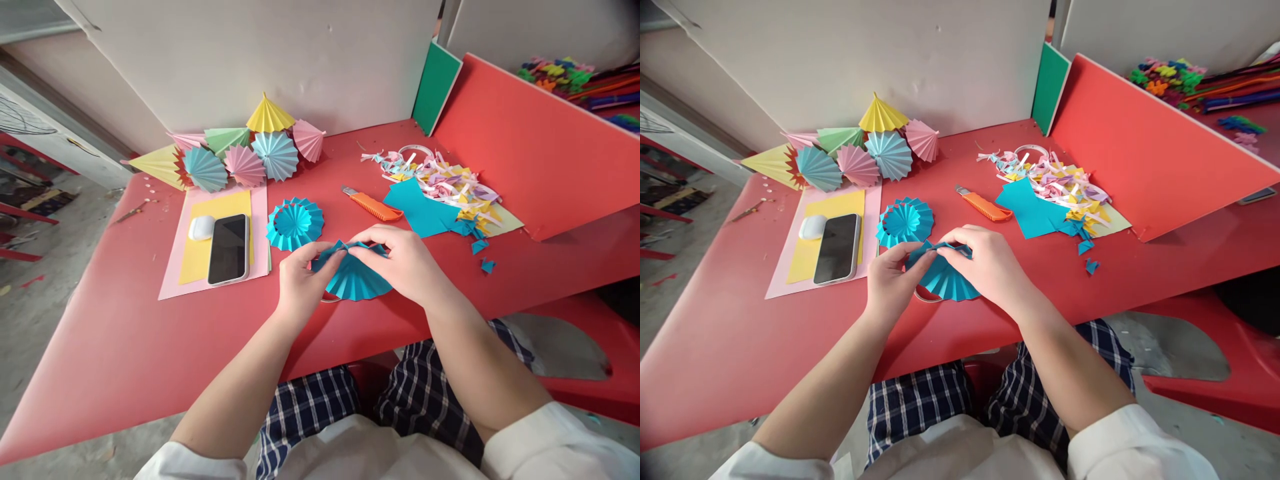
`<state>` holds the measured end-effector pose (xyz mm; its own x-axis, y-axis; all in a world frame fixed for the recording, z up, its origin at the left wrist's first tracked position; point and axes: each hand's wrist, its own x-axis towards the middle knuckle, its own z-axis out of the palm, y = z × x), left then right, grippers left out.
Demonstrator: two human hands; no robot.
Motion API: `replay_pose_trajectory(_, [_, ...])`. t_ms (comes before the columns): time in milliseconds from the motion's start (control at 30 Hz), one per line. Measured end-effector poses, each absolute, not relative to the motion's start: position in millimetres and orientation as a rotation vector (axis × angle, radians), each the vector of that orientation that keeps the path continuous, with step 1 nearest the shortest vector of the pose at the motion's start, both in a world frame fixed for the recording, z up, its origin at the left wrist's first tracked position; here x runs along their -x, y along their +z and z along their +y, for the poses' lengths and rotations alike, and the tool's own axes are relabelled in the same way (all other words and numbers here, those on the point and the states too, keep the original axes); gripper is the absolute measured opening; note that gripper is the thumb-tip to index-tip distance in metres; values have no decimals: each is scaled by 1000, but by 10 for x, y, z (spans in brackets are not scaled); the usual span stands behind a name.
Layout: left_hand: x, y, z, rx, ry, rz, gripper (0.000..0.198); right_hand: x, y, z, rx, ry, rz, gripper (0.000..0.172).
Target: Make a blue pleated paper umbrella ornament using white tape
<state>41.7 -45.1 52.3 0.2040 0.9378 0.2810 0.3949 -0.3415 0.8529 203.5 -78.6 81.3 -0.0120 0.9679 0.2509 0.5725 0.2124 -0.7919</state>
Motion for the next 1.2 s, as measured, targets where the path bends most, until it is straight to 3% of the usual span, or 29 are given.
replay_pose_trajectory(167, [-411,517,-452,-1865,1124,1257,11,-2061,817,-798,1435,669,-1686,15])
replay_pose_trajectory(333, [-402,533,-447,-1855,1161,1323,9,-2182,825,-813,1500,733,-1767,44])
replay_pose_trajectory(600, [-404,541,-443,-1756,1160,1397,12,-2207,821,-783,1582,620,-1718,15])
replay_pose_trajectory(1000, [-410,504,-449,-1709,955,1152,25,-2225,819,-768,1561,509,-1636,13])
replay_pose_trajectory(1200, [-407,469,-404,-1554,997,1125,28,-2325,835,-772,1595,578,-1575,30])
